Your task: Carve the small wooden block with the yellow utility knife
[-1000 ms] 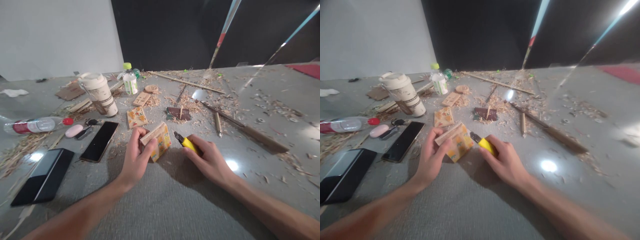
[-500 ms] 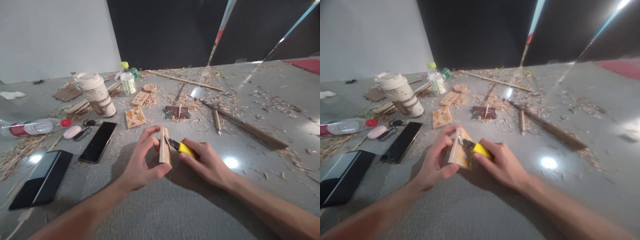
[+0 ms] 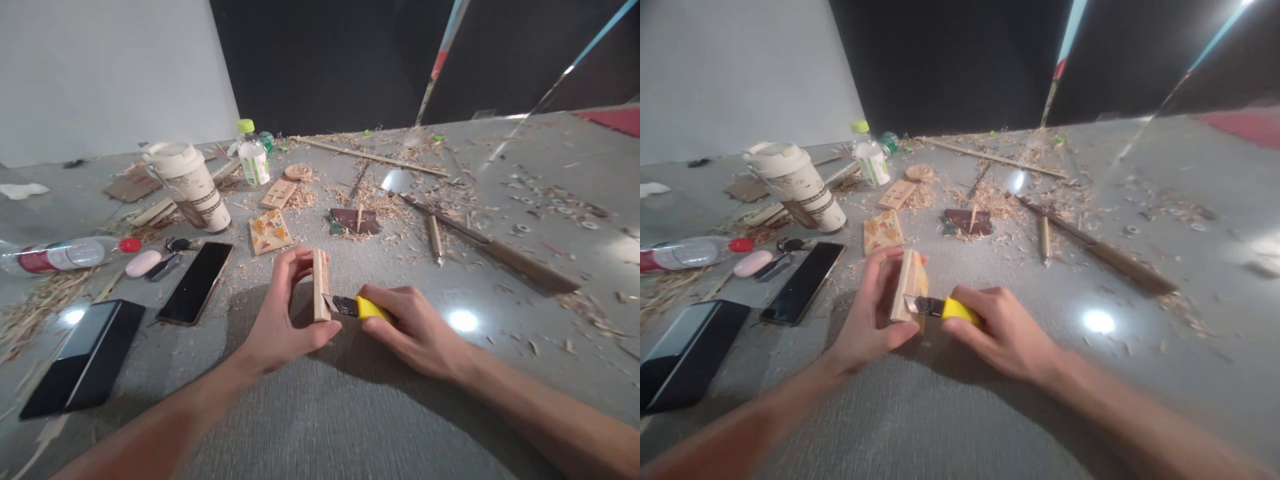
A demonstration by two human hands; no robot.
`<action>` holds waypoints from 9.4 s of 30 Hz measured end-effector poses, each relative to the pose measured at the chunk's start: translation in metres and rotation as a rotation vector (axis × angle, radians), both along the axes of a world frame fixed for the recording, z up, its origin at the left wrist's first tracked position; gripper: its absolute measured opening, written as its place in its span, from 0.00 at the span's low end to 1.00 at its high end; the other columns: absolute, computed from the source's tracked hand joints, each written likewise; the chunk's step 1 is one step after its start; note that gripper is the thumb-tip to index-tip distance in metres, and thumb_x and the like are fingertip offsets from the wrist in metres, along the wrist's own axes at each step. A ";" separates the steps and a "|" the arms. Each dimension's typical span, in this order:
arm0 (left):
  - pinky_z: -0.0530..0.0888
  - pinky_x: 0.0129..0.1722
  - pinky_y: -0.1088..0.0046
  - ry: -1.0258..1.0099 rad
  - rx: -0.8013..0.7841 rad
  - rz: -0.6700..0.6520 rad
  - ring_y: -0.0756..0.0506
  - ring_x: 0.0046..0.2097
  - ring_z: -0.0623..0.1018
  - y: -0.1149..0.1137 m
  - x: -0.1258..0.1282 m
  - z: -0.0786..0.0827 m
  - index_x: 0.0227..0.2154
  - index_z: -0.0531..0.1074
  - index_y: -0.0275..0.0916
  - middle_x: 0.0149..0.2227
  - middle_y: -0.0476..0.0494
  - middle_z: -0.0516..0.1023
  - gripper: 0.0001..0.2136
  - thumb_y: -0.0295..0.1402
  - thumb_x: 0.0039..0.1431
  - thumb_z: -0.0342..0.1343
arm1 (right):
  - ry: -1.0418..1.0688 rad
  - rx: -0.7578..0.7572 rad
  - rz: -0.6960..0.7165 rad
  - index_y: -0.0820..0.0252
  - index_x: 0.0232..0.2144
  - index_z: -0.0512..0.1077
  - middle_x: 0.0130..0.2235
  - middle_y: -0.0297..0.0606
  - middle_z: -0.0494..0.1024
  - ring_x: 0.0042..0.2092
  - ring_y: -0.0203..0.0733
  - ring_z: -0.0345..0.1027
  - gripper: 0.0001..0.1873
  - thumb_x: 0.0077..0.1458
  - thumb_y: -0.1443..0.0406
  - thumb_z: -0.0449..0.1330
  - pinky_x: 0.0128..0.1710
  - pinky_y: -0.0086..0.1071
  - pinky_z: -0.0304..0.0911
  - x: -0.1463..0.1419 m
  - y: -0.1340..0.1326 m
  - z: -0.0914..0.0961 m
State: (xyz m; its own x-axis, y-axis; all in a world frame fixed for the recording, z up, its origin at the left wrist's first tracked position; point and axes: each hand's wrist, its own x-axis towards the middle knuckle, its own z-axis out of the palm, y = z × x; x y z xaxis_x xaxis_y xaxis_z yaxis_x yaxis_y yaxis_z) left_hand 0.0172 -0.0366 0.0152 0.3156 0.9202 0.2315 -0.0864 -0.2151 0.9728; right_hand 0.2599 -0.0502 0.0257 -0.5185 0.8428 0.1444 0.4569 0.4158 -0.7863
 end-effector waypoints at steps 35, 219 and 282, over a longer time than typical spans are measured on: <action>0.65 0.67 0.37 0.301 0.094 0.046 0.28 0.62 0.70 -0.013 -0.001 0.007 0.74 0.54 0.49 0.63 0.35 0.66 0.57 0.63 0.46 0.73 | -0.109 0.210 0.105 0.56 0.38 0.67 0.31 0.32 0.69 0.28 0.35 0.60 0.19 0.79 0.54 0.45 0.29 0.33 0.52 -0.005 -0.019 0.017; 0.81 0.53 0.62 0.131 0.178 0.176 0.40 0.51 0.82 -0.007 0.012 0.006 0.60 0.77 0.43 0.51 0.39 0.82 0.27 0.40 0.59 0.72 | -0.107 0.184 -0.088 0.59 0.42 0.72 0.27 0.30 0.75 0.24 0.32 0.66 0.20 0.79 0.57 0.45 0.26 0.29 0.56 -0.015 -0.023 0.013; 0.81 0.42 0.66 0.202 0.214 0.303 0.43 0.44 0.83 -0.020 0.018 0.010 0.56 0.79 0.42 0.46 0.42 0.84 0.18 0.39 0.65 0.68 | -0.181 0.217 -0.194 0.58 0.39 0.72 0.23 0.29 0.73 0.21 0.33 0.67 0.24 0.80 0.54 0.43 0.24 0.29 0.54 -0.020 -0.022 0.016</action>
State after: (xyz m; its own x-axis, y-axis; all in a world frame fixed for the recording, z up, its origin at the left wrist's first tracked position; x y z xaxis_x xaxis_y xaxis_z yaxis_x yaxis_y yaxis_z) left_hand 0.0354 -0.0566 0.0250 0.0971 0.9163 0.3885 0.1999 -0.4004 0.8943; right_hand 0.2403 -0.0724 0.0419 -0.3853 0.8878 0.2516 0.6680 0.4565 -0.5877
